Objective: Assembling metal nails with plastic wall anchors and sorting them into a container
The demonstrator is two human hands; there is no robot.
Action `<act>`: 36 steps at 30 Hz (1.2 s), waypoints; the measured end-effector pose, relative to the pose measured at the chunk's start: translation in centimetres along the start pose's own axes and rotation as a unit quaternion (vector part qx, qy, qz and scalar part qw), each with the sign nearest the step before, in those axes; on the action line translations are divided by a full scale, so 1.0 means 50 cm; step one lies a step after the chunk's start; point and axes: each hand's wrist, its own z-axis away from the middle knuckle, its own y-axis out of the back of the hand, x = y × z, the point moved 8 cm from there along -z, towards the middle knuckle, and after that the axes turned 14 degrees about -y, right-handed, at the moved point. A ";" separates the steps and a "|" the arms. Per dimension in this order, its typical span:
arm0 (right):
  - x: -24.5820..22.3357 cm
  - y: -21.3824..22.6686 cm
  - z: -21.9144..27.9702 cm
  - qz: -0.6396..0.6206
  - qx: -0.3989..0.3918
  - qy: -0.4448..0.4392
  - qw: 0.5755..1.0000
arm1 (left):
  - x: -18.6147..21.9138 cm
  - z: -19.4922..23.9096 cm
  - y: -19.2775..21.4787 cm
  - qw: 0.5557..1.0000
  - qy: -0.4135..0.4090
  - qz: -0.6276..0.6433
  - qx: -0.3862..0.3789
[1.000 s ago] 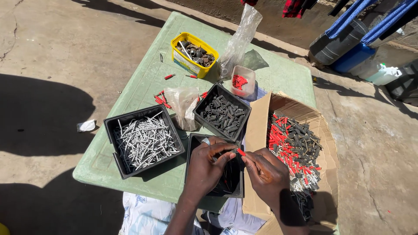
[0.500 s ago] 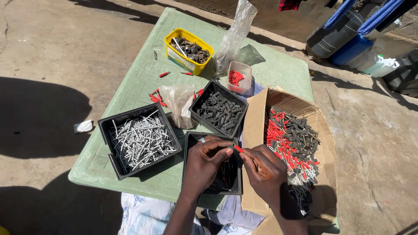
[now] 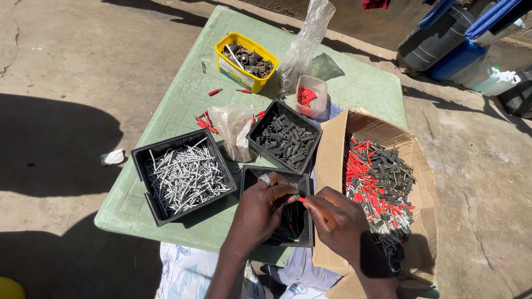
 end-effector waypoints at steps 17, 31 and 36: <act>0.026 -0.014 -0.002 -0.076 -0.007 -0.064 0.995 | -0.004 -0.007 -0.001 0.993 0.015 0.091 0.072; 0.005 0.002 -0.007 -0.059 0.012 -0.038 0.997 | 0.010 0.006 -0.020 0.996 -0.086 0.026 0.025; -0.012 0.011 -0.013 -0.083 0.003 -0.027 0.996 | 0.008 0.012 -0.024 0.997 -0.071 -0.011 0.027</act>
